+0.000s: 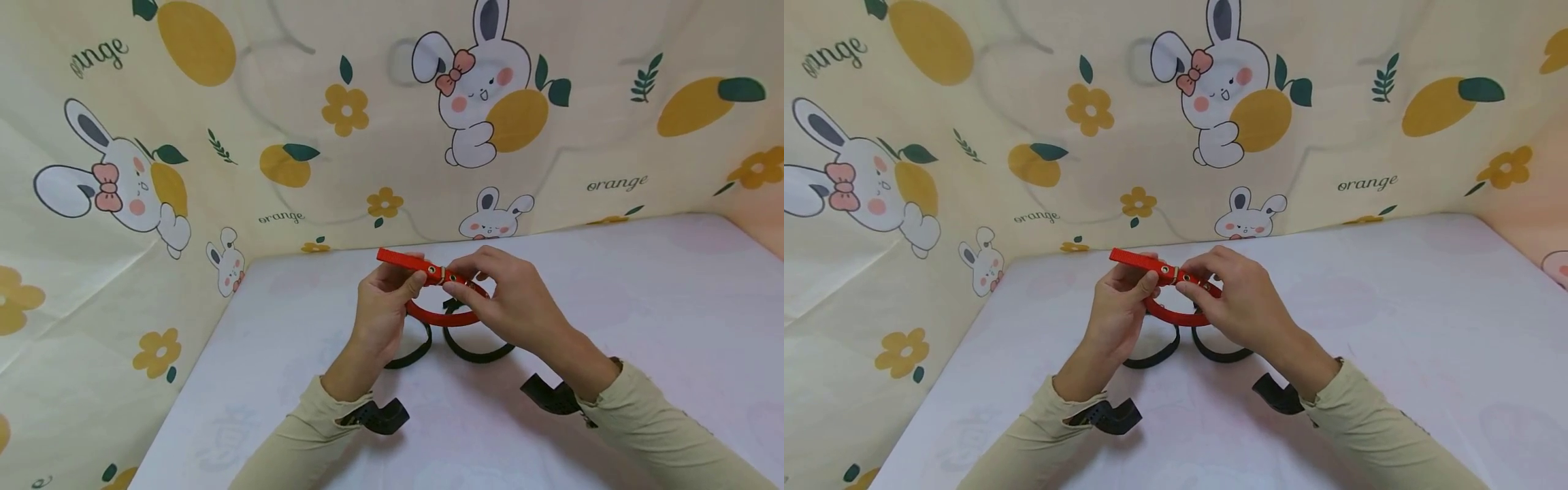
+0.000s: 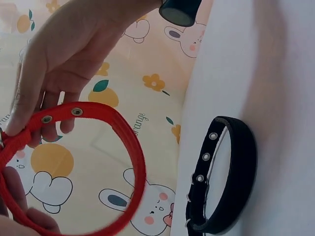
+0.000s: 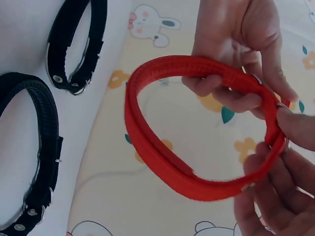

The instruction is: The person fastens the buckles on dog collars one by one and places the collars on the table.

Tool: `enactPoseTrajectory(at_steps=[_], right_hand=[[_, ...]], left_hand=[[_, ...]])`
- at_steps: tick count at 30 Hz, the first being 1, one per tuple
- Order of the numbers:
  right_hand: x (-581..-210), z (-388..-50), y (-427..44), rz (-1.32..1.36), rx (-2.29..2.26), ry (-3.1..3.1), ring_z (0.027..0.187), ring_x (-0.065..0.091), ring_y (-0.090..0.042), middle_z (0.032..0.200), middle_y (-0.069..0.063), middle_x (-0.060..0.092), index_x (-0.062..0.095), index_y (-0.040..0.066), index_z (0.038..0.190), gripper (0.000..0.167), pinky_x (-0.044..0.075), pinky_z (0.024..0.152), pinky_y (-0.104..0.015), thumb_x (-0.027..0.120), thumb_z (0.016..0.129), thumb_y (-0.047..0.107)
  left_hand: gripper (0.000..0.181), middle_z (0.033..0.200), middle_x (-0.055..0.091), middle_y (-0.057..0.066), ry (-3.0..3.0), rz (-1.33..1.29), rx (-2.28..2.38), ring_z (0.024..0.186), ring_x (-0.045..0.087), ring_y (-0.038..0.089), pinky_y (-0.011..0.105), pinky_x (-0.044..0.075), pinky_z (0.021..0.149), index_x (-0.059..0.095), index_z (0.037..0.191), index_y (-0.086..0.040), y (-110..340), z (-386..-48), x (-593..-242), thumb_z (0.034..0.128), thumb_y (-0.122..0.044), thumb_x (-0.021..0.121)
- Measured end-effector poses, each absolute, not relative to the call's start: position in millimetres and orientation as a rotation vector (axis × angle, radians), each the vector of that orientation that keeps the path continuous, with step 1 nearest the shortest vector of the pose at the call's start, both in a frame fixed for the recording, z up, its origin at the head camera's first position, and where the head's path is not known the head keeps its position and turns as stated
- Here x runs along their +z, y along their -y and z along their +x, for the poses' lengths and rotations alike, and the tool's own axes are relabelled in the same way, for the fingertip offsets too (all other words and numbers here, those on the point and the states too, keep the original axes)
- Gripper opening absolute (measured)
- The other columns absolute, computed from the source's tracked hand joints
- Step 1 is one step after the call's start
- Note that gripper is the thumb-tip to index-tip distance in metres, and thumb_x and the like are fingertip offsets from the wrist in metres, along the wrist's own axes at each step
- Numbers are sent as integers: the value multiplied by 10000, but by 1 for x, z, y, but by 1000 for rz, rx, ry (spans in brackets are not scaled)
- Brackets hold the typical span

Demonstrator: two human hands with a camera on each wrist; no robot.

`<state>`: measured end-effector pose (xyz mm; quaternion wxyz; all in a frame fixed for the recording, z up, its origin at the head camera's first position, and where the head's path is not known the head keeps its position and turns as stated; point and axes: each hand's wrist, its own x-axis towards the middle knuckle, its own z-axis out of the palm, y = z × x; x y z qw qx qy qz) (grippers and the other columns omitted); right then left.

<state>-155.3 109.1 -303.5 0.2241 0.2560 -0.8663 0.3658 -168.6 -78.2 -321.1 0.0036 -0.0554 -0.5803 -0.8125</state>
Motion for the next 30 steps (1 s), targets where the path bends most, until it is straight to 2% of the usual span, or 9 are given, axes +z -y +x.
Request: enactPoseTrajectory(at_steps=[5, 14, 27, 30], right_hand=[[-304, -157, -112, 649, 1063, 2339, 794, 628, -98, 919, 42, 706, 721, 125, 1038, 191, 499, 679, -292, 783, 858, 130], [-304, -157, -112, 585, 1098, 2345, 829, 586, -144, 916, 1, 738, 708, 97, 1061, 200, 465, 700, -316, 766, 874, 138], [-305, -157, -112, 584, 1110, 2347, 840, 584, -142, 924, 2, 734, 711, 101, 1062, 197, 462, 707, -306, 765, 875, 135], [-305, -157, -112, 596, 1099, 2335, 834, 583, -131, 927, 7, 726, 715, 101, 1057, 197, 465, 704, -298, 770, 871, 133]], left_hand=[[271, 1000, 726, -61, 1823, -283, -2484, 998, 631, 170, 306, 516, 885, 693, 1154, -80, 76, -168, -323, 890, -21, 716], [240, 978, 732, -37, 1873, -397, -2354, 871, 692, 152, 257, 535, 795, 703, 1142, 40, 75, -167, -325, 920, -51, 690], [241, 1102, 675, 8, 1962, -441, -2240, 858, 638, 181, 254, 507, 753, 725, 1157, 8, 76, -165, -325, 937, -75, 676], [234, 1114, 671, 20, 1981, -454, -2209, 908, 618, 183, 270, 521, 760, 733, 1146, -3, 76, -165, -325, 931, -81, 683]])
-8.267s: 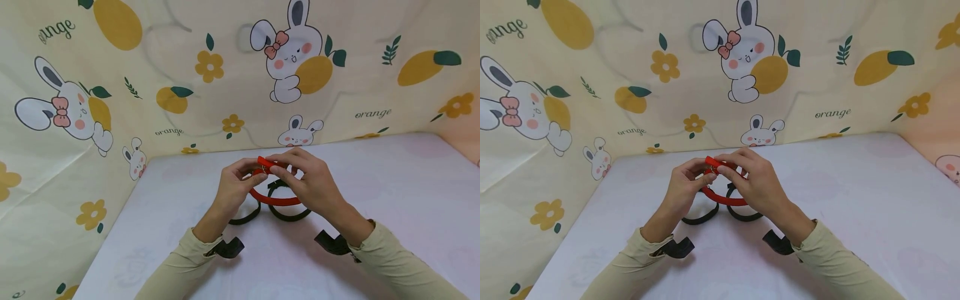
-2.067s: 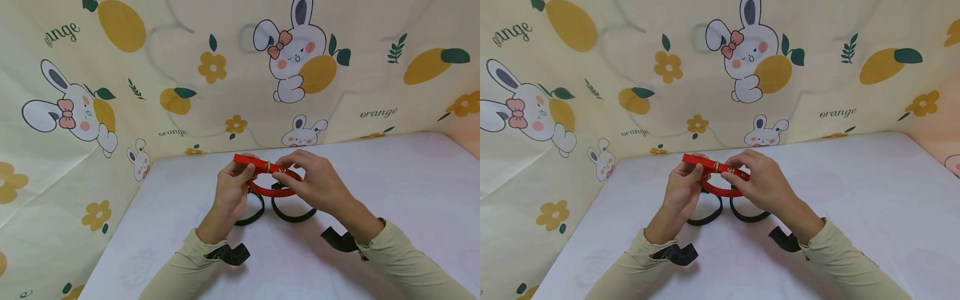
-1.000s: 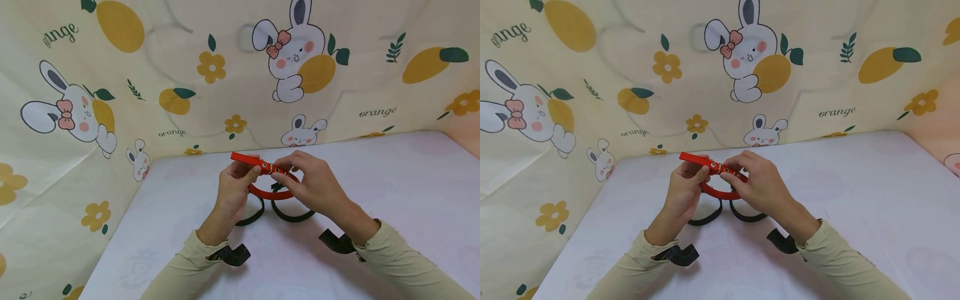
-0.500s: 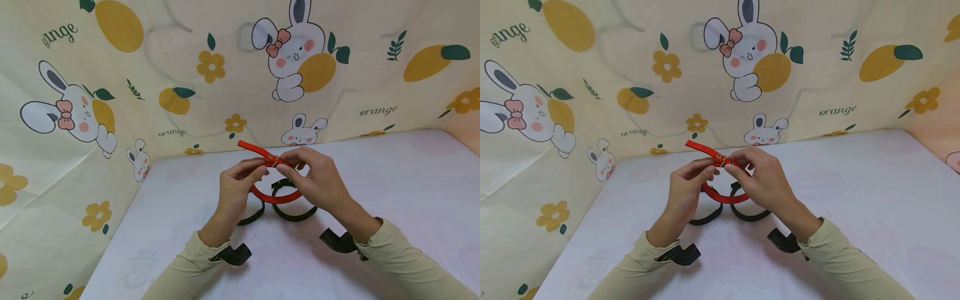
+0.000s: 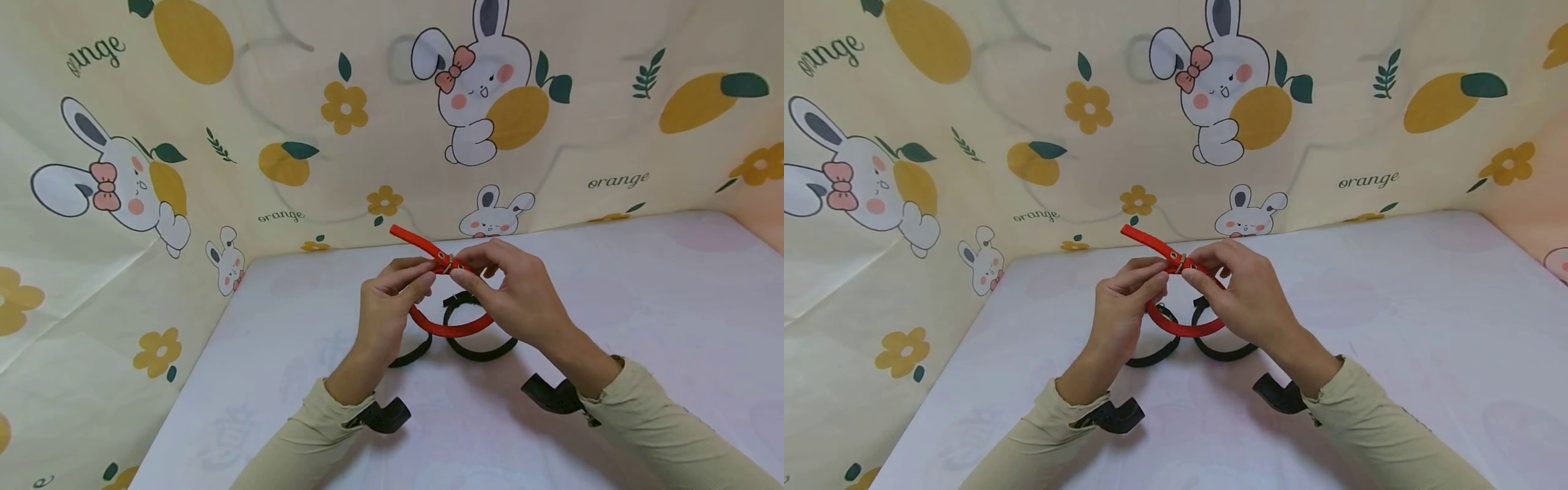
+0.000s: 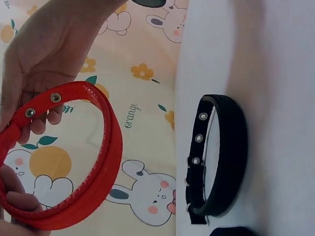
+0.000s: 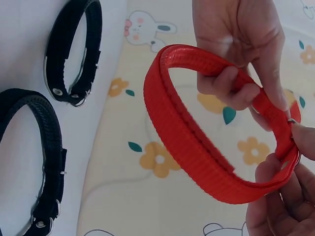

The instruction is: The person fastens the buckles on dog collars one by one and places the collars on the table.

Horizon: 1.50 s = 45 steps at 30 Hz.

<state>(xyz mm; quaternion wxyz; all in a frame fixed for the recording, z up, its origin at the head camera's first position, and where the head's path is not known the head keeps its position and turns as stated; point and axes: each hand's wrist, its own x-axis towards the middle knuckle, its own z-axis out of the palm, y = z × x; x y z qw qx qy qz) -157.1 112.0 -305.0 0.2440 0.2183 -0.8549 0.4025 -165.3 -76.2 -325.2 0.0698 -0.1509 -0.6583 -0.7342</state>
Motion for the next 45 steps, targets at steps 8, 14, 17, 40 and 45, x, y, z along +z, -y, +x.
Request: enactPoseTrajectory(at_steps=[8, 14, 17, 40, 45], right_hand=[[-305, -157, -111, 625, 1092, 2316, 820, 597, -109, 937, 14, 696, 730, 105, 1054, 199, 490, 686, -266, 779, 863, 131], [-303, -157, -111, 637, 1119, 2328, 811, 600, -108, 940, 34, 680, 748, 141, 1057, 182, 495, 679, -277, 769, 878, 163], [-303, -156, -111, 649, 1124, 2336, 812, 594, -90, 940, 49, 671, 754, 160, 1075, 199, 488, 683, -287, 771, 877, 176], [-300, -157, -115, 627, 1132, 2426, 820, 659, -103, 963, 69, 735, 753, 192, 1138, 286, 491, 623, -262, 787, 854, 203], [-300, -157, -117, 627, 1122, 2394, 822, 640, -92, 956, 54, 742, 768, 178, 1111, 269, 494, 606, -243, 798, 844, 178]], left_hand=[[227, 1080, 667, -30, 1986, -504, -2172, 980, 602, 175, 262, 526, 776, 725, 1138, 31, 78, -166, -323, 934, -51, 669], [237, 1025, 666, -12, 1915, -386, -2386, 882, 604, 180, 256, 519, 774, 667, 1196, -59, 82, -166, -316, 973, -129, 635], [271, 1066, 643, 4, 1818, -340, -2503, 883, 603, 166, 248, 525, 777, 627, 1254, -99, 82, -165, -311, 989, -159, 615], [303, 1114, 644, 1, 1565, -174, -2607, 1023, 558, 183, 241, 499, 827, 659, 1228, -71, 83, -166, -312, 945, -178, 665], [357, 1072, 654, 6, 1513, -148, -2619, 990, 538, 174, 233, 469, 812, 674, 1207, -47, 81, -167, -313, 876, -175, 715]])
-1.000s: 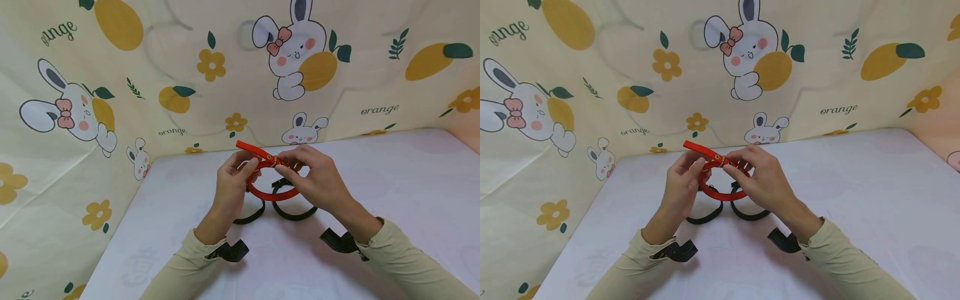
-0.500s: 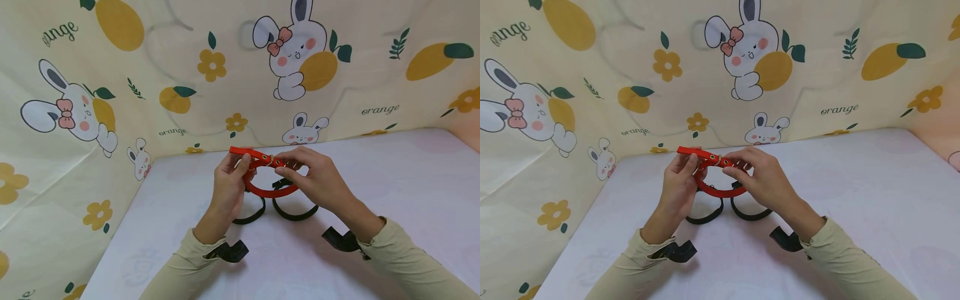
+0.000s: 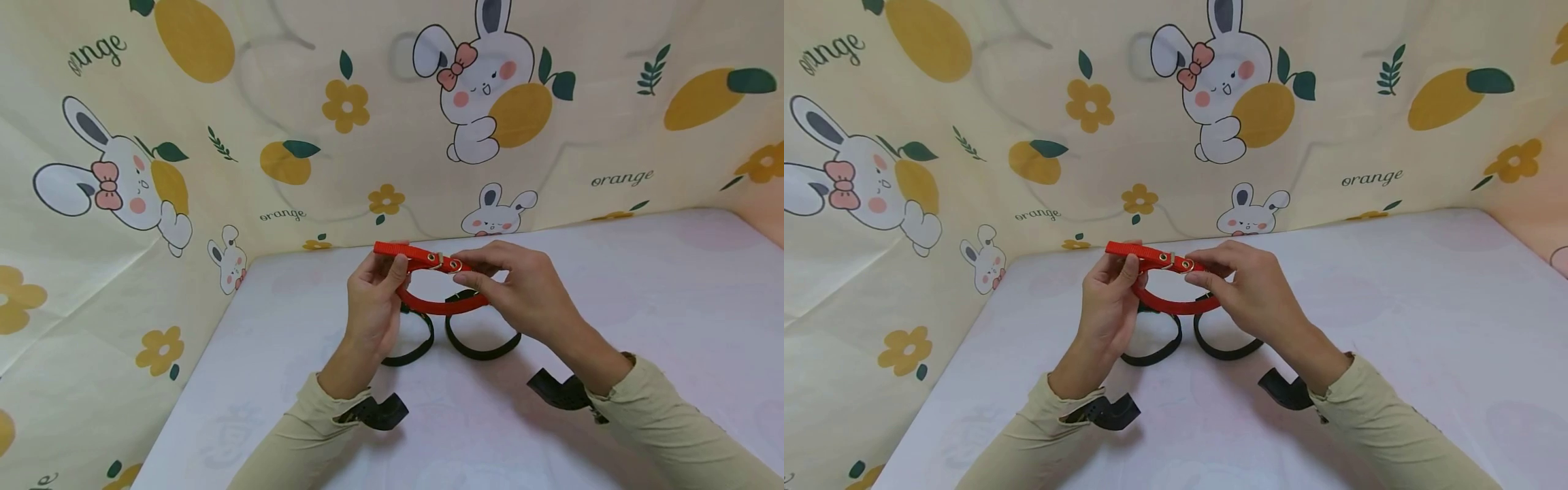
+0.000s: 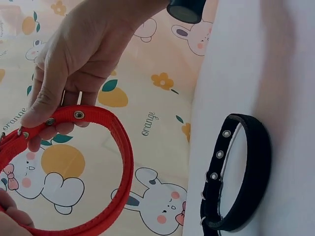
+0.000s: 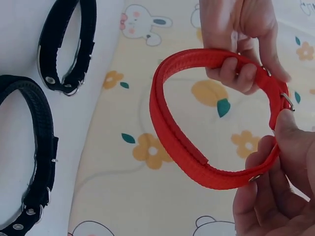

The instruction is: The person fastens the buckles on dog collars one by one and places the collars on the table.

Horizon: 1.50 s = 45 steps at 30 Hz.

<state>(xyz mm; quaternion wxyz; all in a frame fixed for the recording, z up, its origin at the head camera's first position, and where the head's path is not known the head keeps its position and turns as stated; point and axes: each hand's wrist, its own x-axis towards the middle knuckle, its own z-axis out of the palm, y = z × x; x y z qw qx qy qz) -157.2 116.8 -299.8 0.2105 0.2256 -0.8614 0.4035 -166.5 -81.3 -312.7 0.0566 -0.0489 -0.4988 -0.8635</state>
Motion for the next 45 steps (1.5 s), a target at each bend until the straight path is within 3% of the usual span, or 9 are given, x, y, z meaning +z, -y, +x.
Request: enactPoseTrajectory(at_steps=[8, 17, 20, 23, 26, 30, 33, 38, 45], right_hand=[[-297, -157, -121, 632, 1117, 2332, 792, 615, -86, 941, 35, 738, 781, 156, 1063, 239, 480, 524, -236, 809, 826, 146], [-294, -159, -123, 579, 1090, 2328, 849, 648, -148, 993, -11, 753, 768, 140, 1088, 246, 495, 647, -262, 788, 844, 115], [-294, -160, -124, 576, 1120, 2309, 839, 680, -177, 987, -34, 758, 766, 123, 1082, 247, 558, 861, -332, 787, 838, 90], [-294, -162, -125, 590, 1147, 2281, 817, 712, -205, 962, -56, 760, 766, 103, 1071, 242, 454, 1092, -395, 789, 831, 78], [-294, -162, -125, 599, 1166, 2271, 795, 727, -221, 938, -64, 757, 763, 89, 1068, 234, 384, 1150, -411, 786, 835, 84], [-294, -163, -126, 573, 1169, 2354, 825, 714, -217, 991, -47, 748, 749, 107, 1093, 228, 547, 931, -382, 769, 867, 131], [-292, -161, -127, 548, 1176, 2442, 902, 700, -224, 1103, -42, 731, 726, 135, 1147, 262, 553, 784, -383, 747, 899, 217], [-290, -159, -123, 558, 1231, 2460, 1065, 651, -243, 1177, -45, 713, 680, 147, 1225, 346, 514, 904, -477, 726, 917, 299], [-294, -155, -118, 618, 1275, 2429, 1058, 626, -209, 1180, -4, 713, 643, 218, 1292, 377, 526, 770, -391, 710, 929, 295]], left_hand=[[356, 1144, 677, 30, 1415, -118, -2670, 1046, 553, 182, 231, 480, 839, 662, 1249, -19, 82, -169, -308, 898, -76, 685], [346, 1098, 577, -10, 1585, -323, -2604, 1071, 506, 168, 188, 538, 837, 663, 1099, -135, 84, -168, -308, 907, 143, 587], [315, 1071, 574, -4, 1665, -310, -2578, 1046, 534, 167, 181, 528, 845, 635, 1142, -99, 84, -169, -310, 919, 120, 593], [308, 1087, 612, -1, 1736, -253, -2572, 990, 600, 153, 195, 533, 863, 619, 1221, -48, 85, -170, -311, 938, 73, 602], [298, 1032, 655, 9, 1792, -187, -2590, 887, 665, 135, 225, 557, 870, 631, 1246, -32, 86, -171, -312, 952, 17, 613], [283, 921, 684, 11, 1829, -159, -2592, 801, 682, 129, 250, 576, 846, 655, 1235, -31, 86, -172, -314, 953, -29, 631], [305, 892, 693, -15, 1896, -178, -2502, 807, 662, 136, 249, 561, 828, 664, 1242, -33, 86, -172, -316, 939, -68, 665], [364, 944, 741, -12, 2035, -225, -2345, 858, 674, 154, 303, 550, 852, 678, 1241, -30, 84, -170, -319, 889, -104, 734], [332, 1110, 746, 94, 2185, -331, -2199, 996, 685, 175, 311, 556, 887, 717, 1196, -69, 79, -166, -320, 867, -90, 762]])
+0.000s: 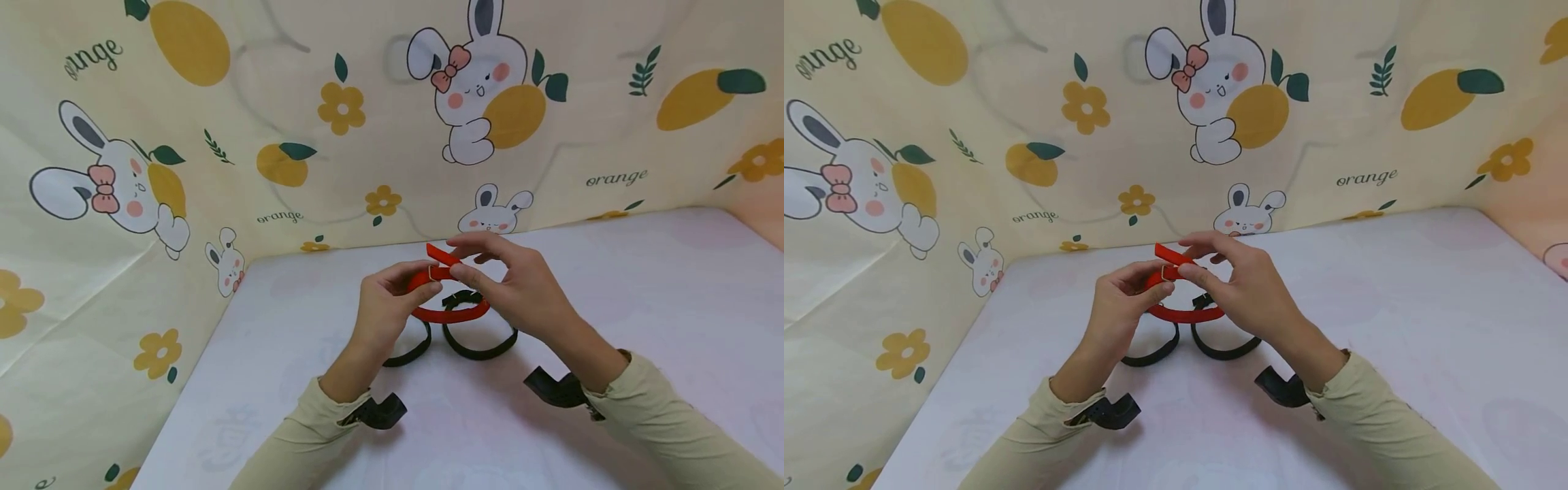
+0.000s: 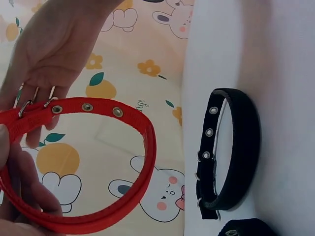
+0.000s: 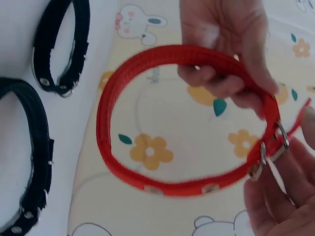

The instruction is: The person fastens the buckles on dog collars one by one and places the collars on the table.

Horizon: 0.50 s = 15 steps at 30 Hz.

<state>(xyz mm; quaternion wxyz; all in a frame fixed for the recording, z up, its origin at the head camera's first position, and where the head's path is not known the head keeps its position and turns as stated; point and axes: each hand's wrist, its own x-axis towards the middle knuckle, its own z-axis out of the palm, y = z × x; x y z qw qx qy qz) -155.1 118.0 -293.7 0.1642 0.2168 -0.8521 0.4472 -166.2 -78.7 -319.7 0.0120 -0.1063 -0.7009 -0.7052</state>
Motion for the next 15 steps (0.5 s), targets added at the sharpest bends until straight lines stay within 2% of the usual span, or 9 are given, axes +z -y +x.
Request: enactPoseTrajectory(at_steps=[7, 15], right_hand=[[-296, -153, -115, 689, 1278, 2307, 1018, 612, -157, 1184, 37, 716, 690, 233, 1226, 318, 500, 799, -350, 729, 911, 214], [-293, -151, -115, 655, 1289, 2338, 981, 647, -164, 1146, 28, 717, 722, 219, 1156, 234, 529, 806, -343, 724, 923, 236]], left_hand=[[305, 1090, 753, 109, 2157, -367, -2181, 1001, 693, 186, 308, 558, 868, 740, 1156, -71, 77, -165, -320, 853, -63, 771], [306, 1051, 763, 117, 2061, -253, -2230, 947, 693, 176, 289, 557, 818, 740, 1130, -23, 75, -165, -321, 827, -22, 779]])
